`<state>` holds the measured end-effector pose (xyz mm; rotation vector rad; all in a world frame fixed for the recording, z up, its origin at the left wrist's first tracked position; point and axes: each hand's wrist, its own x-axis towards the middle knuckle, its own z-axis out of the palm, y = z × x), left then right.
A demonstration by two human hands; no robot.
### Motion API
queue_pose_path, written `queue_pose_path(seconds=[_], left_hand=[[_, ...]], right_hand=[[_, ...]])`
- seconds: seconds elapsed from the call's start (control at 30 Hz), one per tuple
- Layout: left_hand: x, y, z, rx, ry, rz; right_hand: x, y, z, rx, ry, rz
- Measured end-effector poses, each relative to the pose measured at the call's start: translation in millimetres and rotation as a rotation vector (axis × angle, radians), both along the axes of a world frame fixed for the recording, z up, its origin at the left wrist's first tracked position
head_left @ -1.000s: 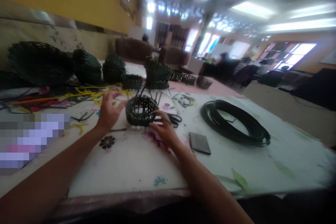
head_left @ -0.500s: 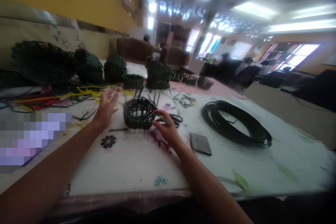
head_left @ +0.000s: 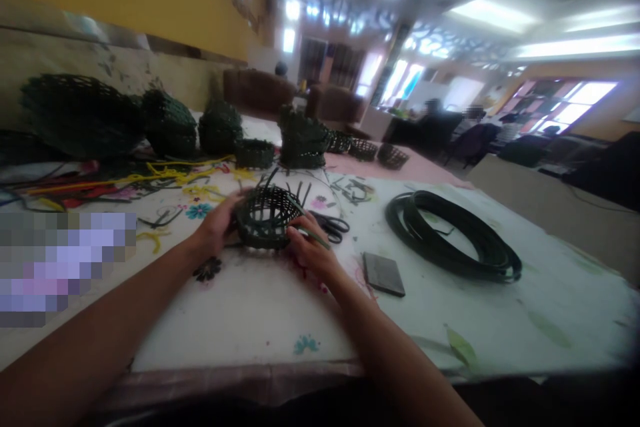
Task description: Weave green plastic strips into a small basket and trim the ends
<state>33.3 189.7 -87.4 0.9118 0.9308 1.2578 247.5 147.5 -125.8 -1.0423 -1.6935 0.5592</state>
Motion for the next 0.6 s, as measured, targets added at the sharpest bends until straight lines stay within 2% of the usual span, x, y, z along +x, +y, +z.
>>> queue_pose_path(seconds=[0.17,0.27,0.37,0.5,0.6], left_hand=[[4,2,-1.4,0.001,-0.039,0.032],[3,3,-1.4,-0.054,-0.071,0.037],[2,2,-0.9,-0.125,-0.063,0.094],[6,-3,-0.9,-0.051,-0.173,0.116],[12,-7,-2.6,-0.045,-0.241,0.159]], right_hand=[[-1,2,3.8,0.002,-0.022,0.030],[-2,1,3.5,-0.017,0.024,0.038],[-4,-2,3.0,-0.069,0.154,0.099],[-10,-9,3.5,-0.218,0.402,0.169],[-12,-11,3.3,-0.291,0.507,0.187]])
